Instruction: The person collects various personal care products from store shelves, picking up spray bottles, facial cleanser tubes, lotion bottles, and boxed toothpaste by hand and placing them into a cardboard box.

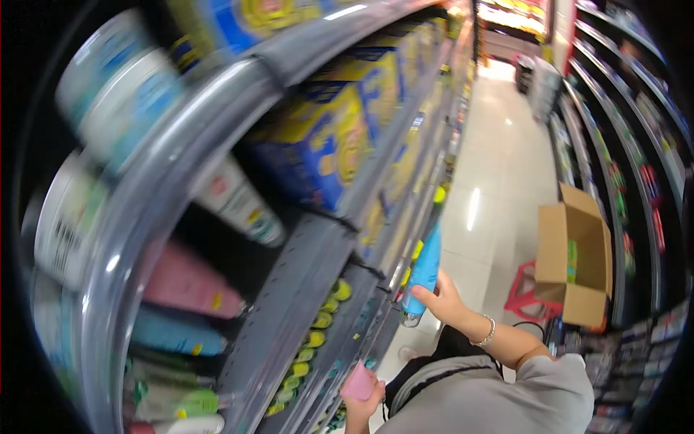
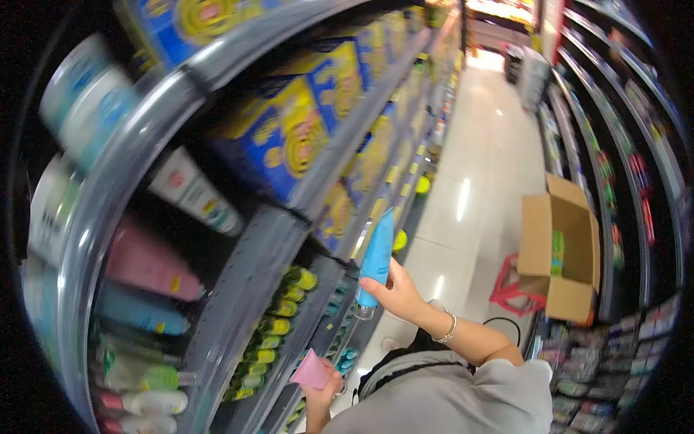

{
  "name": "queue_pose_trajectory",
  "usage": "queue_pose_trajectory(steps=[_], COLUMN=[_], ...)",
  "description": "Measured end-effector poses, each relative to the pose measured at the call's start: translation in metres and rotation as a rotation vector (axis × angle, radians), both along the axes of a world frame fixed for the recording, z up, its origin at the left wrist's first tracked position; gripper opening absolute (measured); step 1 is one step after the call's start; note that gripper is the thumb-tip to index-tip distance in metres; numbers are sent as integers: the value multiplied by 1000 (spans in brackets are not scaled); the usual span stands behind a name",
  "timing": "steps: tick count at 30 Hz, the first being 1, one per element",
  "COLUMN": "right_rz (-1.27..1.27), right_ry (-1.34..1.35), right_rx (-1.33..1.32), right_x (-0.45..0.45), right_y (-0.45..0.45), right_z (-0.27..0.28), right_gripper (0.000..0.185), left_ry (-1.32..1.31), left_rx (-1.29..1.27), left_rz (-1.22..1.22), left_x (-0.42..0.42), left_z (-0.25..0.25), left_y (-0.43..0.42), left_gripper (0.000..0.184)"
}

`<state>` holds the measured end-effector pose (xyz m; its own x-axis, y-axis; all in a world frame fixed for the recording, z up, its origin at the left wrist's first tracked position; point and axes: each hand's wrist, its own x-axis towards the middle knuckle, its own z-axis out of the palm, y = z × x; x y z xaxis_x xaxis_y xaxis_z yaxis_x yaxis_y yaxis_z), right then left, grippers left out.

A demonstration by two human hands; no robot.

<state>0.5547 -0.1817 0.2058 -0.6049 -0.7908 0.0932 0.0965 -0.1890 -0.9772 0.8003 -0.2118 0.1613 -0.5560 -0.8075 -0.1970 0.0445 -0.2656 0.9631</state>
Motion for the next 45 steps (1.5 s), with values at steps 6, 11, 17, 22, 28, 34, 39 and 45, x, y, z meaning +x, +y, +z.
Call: queue_pose_trajectory(steps=[6, 11, 17, 22, 28, 34, 39, 45], right_rz=[-199, -299, -486, -598, -827, -954, -1078, -1302], right_ry=[-44, -68, 29, 137, -3, -219, -500, -521], right_rx=[147, 106, 170, 280, 122, 207, 276, 517], right_x=[-33, -59, -85, -121, -156, -200, -240, -325], right_y=[83, 147, 206, 242, 257, 267, 277, 312], right_z=[-29, -39, -77, -80, -88, -77, -115, -130], right_gripper=[31, 36, 48, 53, 49, 49, 53, 55], left_ry=[-7, 4, -72, -72, -143, -160, -210, 81], left_rx=[-158, -68, -273, -214, -46, -9, 19, -740], left_rz=[-393, -665, -1043, -1226, -1363, -1531, -1723, -2044], left_x=[-99, -210, -322, -385, -427, -491, -560, -693], left_z=[0, 16, 14, 8, -15, -39, -72, -104], left_y=[-16, 12, 73, 117, 145, 163, 179, 219], left_gripper=[20, 23, 19, 23, 46, 71, 60, 47])
